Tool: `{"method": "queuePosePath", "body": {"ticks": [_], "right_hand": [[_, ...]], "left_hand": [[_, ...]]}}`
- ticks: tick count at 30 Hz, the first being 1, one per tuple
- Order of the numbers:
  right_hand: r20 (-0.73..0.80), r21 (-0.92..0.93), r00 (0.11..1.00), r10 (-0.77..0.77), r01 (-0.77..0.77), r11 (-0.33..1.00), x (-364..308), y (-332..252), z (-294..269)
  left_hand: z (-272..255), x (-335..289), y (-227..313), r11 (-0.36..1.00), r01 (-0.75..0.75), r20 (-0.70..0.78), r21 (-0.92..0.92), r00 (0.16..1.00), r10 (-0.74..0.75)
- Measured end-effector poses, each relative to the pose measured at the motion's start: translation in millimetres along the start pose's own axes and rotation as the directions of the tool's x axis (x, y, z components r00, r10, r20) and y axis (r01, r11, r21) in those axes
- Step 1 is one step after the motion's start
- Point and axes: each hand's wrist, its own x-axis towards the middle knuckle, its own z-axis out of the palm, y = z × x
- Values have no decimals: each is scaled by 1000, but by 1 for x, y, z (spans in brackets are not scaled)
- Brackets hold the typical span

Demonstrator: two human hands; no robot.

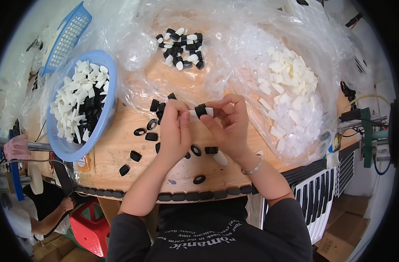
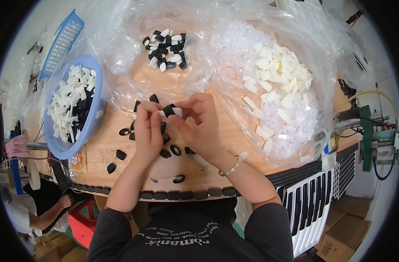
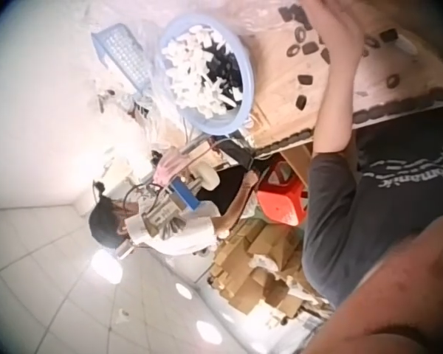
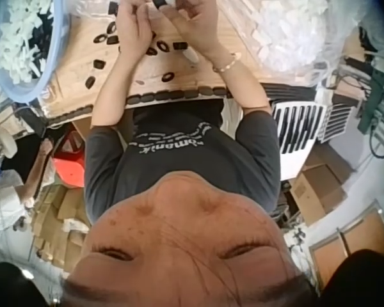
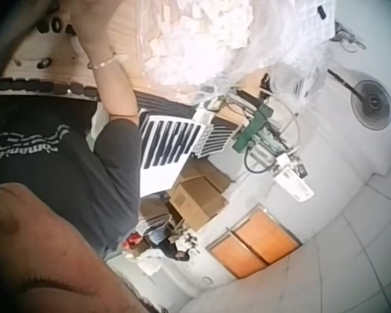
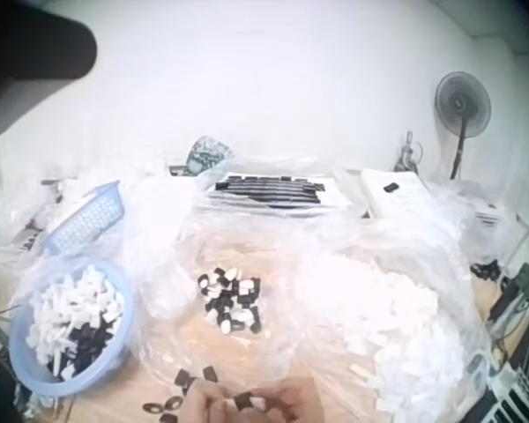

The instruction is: Assembling small black and white plastic components at a workbench.

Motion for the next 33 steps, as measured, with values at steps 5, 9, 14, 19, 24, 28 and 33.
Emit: {"method": "queuePosePath", "body": {"ticks": [5,9,14,19,24,28,33], "right_hand": [[-31,1,996,-78,78,997,3,1,0],[48,-208,997,-53,62,976,2,-2,-8],[-19,-29,1000,24,-25,999,2,-2,-4],[-24,52,998,64,-62,997,2,-3,-5],[73,-93,997,-33,39,995,4,-7,-8],[46,181,971,235,-239,954,5,-10,-9],[50,223,963,265,-269,937,5,-12,-10]], "left_hand": [[2,2,6,998,7,62,58,998,-10],[0,6,7,999,-27,18,-25,999,28],[-1,2,15,999,30,38,20,999,-30],[4,-2,16,999,48,-1,-11,999,-48],[1,5,9,992,-126,20,26,992,126],[-1,4,13,987,-154,44,-37,987,155],[-1,1,11,989,1,61,-149,998,8]]}}
